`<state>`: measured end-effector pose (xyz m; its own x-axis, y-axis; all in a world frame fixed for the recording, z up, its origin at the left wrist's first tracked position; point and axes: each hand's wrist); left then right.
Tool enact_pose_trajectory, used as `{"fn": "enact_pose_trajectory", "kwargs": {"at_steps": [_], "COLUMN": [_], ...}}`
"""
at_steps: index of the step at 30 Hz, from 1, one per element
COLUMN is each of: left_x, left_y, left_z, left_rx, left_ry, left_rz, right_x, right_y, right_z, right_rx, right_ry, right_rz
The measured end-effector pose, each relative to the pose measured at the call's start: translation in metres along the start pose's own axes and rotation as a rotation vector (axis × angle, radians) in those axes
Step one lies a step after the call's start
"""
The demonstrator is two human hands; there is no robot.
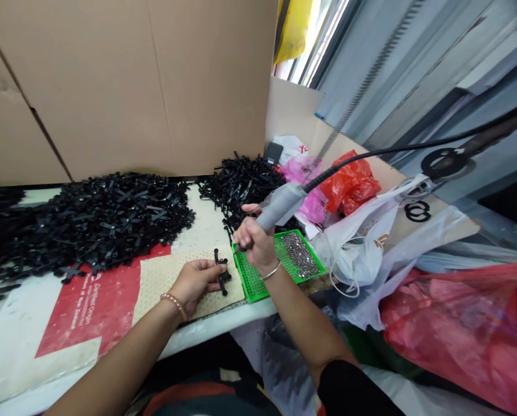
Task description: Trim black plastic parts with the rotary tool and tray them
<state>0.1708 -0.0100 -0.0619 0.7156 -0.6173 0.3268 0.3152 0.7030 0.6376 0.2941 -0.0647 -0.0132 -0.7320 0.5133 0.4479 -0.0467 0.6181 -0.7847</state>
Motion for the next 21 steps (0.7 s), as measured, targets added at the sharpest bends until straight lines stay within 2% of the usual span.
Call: {"fn": "enact_pose_trajectory", "kwargs": {"at_steps": [3, 8, 21], "left_x": [0.003, 0.006, 0.007], "left_y": [0.003, 0.007, 0.008], "left_z": [0.003, 0.007, 0.008], "left_rx": [-0.015, -0.043, -0.054], "left_ry": [0.024, 0.057, 0.048], "left_rz": [-0.004, -0.013, -0.021], "right_x": [-0.017, -0.037, -0.045], "right_y": [0.001, 0.019, 0.029], "right_z": [0.000, 0.010, 0.010], "right_rx": [-0.020, 0.039, 0.062], "right_ry": [0.093, 0.097, 0.021], "right_rz": [0.057, 0.173, 0.246]}}
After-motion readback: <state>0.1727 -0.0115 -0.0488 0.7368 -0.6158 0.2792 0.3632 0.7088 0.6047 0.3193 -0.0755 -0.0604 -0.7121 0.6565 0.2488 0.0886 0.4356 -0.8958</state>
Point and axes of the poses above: each hand's wrist, its own z-axis away from the middle knuckle, its own x-axis out of the palm, y = z × x, and after that the axes turned 10 degrees about -x, right-handed
